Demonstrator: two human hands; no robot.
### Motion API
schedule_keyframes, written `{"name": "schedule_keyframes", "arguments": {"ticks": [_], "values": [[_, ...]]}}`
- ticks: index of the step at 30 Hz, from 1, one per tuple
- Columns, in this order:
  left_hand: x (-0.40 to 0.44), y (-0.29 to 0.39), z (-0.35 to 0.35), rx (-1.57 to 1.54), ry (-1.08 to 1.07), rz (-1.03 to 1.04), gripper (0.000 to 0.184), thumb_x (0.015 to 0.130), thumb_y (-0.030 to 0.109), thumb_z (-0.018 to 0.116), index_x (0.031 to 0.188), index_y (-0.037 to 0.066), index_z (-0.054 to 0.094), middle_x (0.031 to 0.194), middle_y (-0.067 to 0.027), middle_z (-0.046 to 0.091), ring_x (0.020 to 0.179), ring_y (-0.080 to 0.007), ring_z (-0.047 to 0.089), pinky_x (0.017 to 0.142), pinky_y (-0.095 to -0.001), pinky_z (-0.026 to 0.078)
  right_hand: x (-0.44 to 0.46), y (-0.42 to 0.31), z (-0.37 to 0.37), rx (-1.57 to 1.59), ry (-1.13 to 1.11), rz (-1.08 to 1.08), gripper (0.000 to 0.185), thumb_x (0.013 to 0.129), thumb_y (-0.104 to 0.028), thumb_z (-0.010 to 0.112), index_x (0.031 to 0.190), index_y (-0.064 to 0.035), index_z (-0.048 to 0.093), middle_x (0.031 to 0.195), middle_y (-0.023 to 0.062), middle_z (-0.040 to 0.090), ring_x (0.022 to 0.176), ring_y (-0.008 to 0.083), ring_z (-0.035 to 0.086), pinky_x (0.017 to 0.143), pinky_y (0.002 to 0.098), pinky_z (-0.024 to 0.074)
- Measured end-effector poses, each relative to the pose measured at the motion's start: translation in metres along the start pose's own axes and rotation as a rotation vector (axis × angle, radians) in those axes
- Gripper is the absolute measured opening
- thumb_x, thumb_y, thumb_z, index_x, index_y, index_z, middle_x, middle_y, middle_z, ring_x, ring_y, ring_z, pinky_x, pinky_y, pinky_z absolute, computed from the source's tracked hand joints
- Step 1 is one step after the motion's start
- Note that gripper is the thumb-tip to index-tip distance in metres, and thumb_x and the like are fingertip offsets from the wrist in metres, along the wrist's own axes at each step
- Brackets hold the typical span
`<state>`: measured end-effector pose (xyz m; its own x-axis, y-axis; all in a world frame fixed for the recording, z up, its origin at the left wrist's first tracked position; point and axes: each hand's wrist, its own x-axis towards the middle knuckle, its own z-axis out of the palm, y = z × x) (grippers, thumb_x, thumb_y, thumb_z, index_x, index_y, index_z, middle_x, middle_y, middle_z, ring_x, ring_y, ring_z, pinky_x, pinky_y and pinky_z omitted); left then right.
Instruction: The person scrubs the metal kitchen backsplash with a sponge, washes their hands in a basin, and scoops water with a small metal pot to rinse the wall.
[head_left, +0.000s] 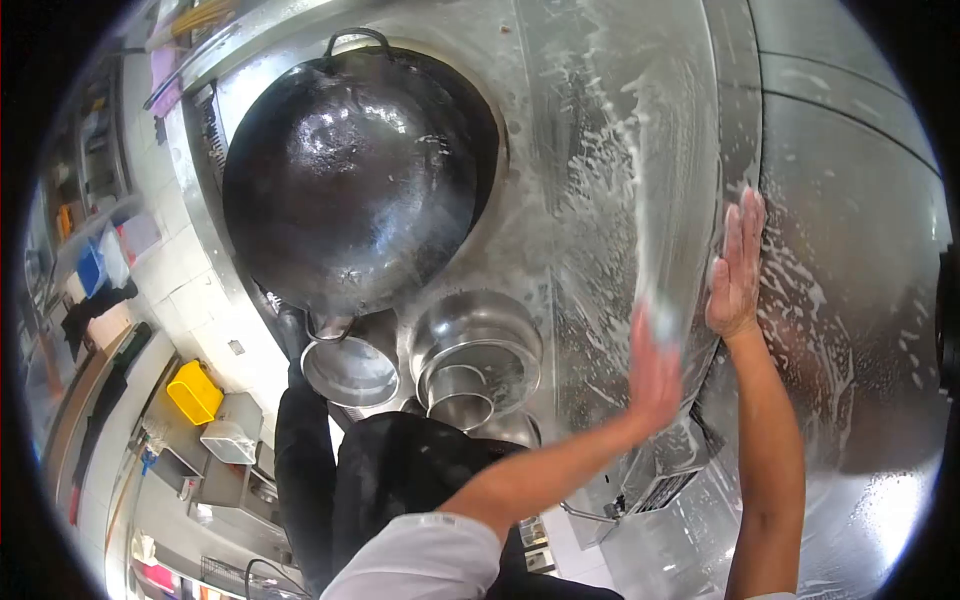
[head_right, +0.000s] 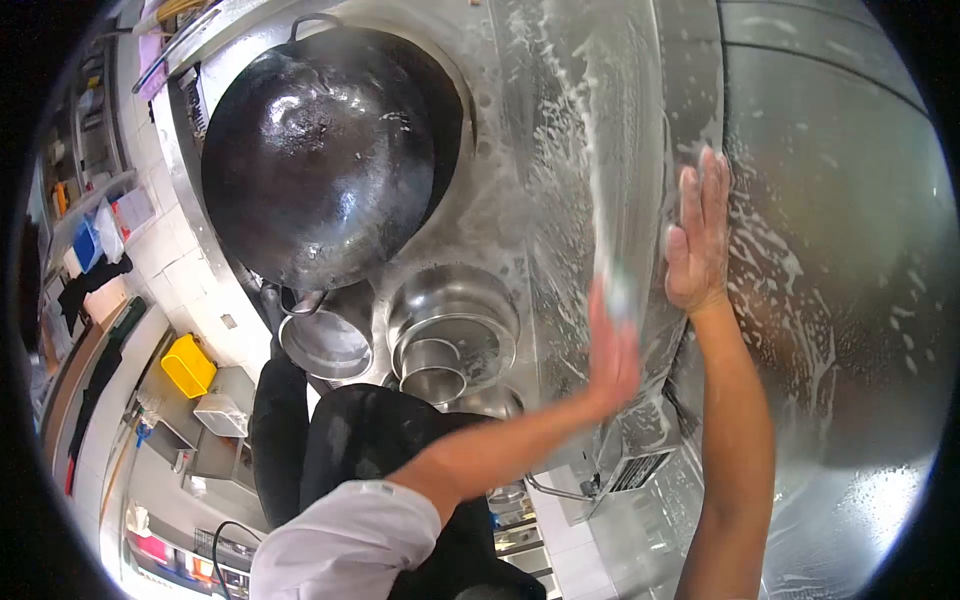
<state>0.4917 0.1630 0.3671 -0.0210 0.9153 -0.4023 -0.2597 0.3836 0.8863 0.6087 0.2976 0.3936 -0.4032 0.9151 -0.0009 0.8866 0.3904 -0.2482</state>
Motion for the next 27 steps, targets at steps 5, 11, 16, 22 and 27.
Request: {"name": "schedule_keyframes", "arguments": {"ticks": [5,11,16,22,27], "values": [[0.014,-0.008,0.002,0.153,-0.084,0.183,0.058,0.1,0.024,0.039,0.148,-0.006,0.029,0.156,-0.0306,0.024,0.146,-0.0514,0.013,0.119,-0.0568,0.013,-0.001,0.003,0.001,-0.01,-0.011,-0.006,0.061,0.105,-0.042,0.024,0.156,-0.0088,0.023,0.162,0.0199,0.016,0.149,0.0439,0.014,0.12,0.0535,0.0112],[0.231,0.091,0.02,0.071,0.186,0.35,0.06,0.095,0.019,0.051,0.144,-0.01,0.033,0.152,-0.0309,0.03,0.144,-0.0466,0.023,0.12,-0.0512,0.019,0.004,0.006,0.0,0.025,-0.031,0.045,0.062,0.104,-0.041,0.027,0.155,-0.0059,0.026,0.162,0.0201,0.017,0.15,0.0415,0.011,0.121,0.0515,0.0098],[-0.069,-0.038,-0.003,-0.124,-0.085,-0.224,0.068,0.104,0.036,0.032,0.15,-0.011,0.017,0.159,-0.0273,0.017,0.148,-0.0407,0.015,0.121,-0.0464,0.011,0.017,0.006,0.0,0.006,-0.006,0.009,0.062,0.104,-0.039,0.026,0.156,-0.0058,0.022,0.163,0.0185,0.015,0.15,0.0416,0.011,0.121,0.0512,0.0099],[0.168,0.019,-0.002,0.042,0.141,0.189,0.059,0.104,0.028,0.036,0.149,-0.01,0.024,0.157,-0.0287,0.021,0.147,-0.0419,0.018,0.121,-0.047,0.015,0.018,0.008,0.002,0.013,-0.014,0.003,0.062,0.105,-0.04,0.024,0.156,-0.0045,0.021,0.163,0.0185,0.016,0.15,0.04,0.012,0.121,0.0505,0.0098],[0.245,0.023,-0.001,0.003,0.178,0.141,0.056,0.103,0.029,0.044,0.146,-0.005,0.037,0.153,-0.025,0.034,0.144,-0.0383,0.029,0.119,-0.0426,0.021,0.023,0.015,-0.003,-0.043,-0.012,-0.062,0.061,0.105,-0.039,0.024,0.156,-0.0039,0.022,0.163,0.0173,0.018,0.151,0.0365,0.013,0.122,0.0475,0.0106]]}}
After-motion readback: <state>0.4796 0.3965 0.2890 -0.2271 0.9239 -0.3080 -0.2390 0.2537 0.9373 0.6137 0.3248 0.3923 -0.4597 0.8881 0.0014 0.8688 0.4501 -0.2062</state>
